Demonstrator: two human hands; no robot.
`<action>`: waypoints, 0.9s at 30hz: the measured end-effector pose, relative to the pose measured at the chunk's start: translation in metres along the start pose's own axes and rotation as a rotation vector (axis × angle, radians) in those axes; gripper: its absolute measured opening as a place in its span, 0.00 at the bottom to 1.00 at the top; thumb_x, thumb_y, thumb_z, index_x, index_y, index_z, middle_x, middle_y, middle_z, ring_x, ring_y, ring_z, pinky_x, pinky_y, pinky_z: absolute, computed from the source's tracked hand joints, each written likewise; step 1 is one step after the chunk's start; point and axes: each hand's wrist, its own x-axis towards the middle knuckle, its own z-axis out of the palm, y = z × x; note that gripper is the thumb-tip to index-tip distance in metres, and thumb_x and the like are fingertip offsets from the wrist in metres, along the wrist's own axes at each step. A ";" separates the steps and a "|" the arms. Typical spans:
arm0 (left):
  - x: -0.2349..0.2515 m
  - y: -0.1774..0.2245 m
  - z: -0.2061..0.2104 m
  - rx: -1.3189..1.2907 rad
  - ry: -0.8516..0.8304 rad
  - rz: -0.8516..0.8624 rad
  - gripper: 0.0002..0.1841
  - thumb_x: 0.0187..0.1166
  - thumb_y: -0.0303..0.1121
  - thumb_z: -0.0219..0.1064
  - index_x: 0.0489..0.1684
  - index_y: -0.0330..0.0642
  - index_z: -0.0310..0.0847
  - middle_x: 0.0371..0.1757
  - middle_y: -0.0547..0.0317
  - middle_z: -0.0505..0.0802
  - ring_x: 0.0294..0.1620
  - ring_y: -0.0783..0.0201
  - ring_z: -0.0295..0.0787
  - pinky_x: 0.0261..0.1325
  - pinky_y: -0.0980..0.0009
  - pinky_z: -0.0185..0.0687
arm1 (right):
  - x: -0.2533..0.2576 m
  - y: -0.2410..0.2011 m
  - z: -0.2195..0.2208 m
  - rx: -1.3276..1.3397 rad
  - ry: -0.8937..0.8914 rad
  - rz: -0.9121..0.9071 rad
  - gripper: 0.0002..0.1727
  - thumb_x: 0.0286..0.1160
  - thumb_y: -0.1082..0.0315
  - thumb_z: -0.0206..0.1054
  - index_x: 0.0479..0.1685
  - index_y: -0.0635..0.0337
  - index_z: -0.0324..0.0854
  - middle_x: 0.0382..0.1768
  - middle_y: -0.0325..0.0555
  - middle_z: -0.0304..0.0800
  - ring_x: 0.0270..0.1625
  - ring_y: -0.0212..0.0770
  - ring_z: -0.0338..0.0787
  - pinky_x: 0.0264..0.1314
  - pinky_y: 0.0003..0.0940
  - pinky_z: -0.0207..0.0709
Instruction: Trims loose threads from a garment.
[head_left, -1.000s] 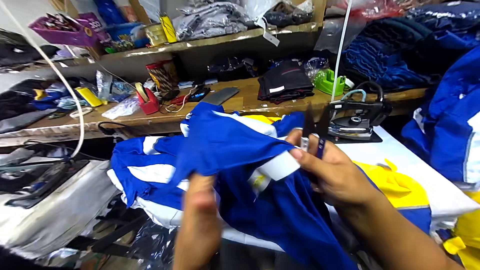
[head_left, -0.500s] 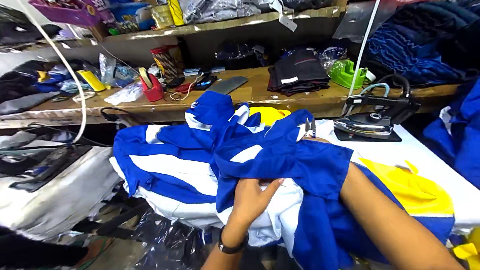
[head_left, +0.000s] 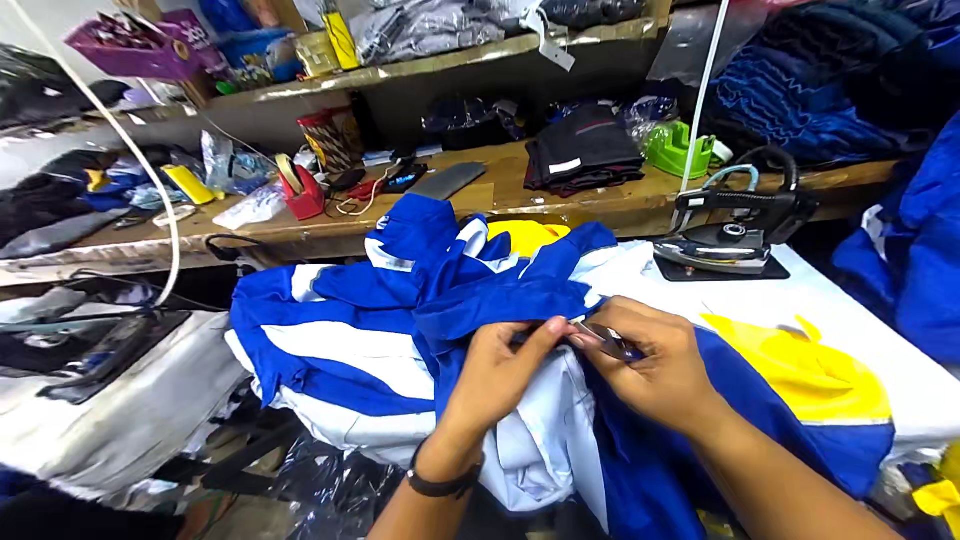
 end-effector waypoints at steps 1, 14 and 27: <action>0.001 0.004 -0.013 -0.003 0.040 0.038 0.13 0.85 0.43 0.64 0.46 0.46 0.91 0.46 0.68 0.96 0.48 0.73 0.93 0.53 0.71 0.90 | 0.006 -0.001 -0.002 0.094 -0.011 0.013 0.09 0.76 0.67 0.68 0.33 0.63 0.89 0.32 0.37 0.88 0.35 0.20 0.82 0.37 0.13 0.75; 0.013 -0.020 0.000 0.711 -0.103 0.230 0.22 0.84 0.55 0.62 0.42 0.47 0.94 0.44 0.64 0.97 0.61 0.65 0.90 0.81 0.34 0.57 | 0.041 0.001 -0.014 0.353 -0.057 0.262 0.03 0.69 0.68 0.76 0.30 0.52 0.89 0.31 0.28 0.89 0.30 0.19 0.82 0.32 0.15 0.76; 0.012 -0.031 -0.003 0.278 -0.304 -0.006 0.16 0.91 0.41 0.55 0.38 0.44 0.85 0.31 0.73 0.86 0.35 0.83 0.81 0.45 0.79 0.79 | -0.021 0.040 -0.061 0.361 -0.504 0.511 0.19 0.89 0.46 0.55 0.35 0.47 0.78 0.20 0.20 0.70 0.20 0.15 0.67 0.23 0.12 0.60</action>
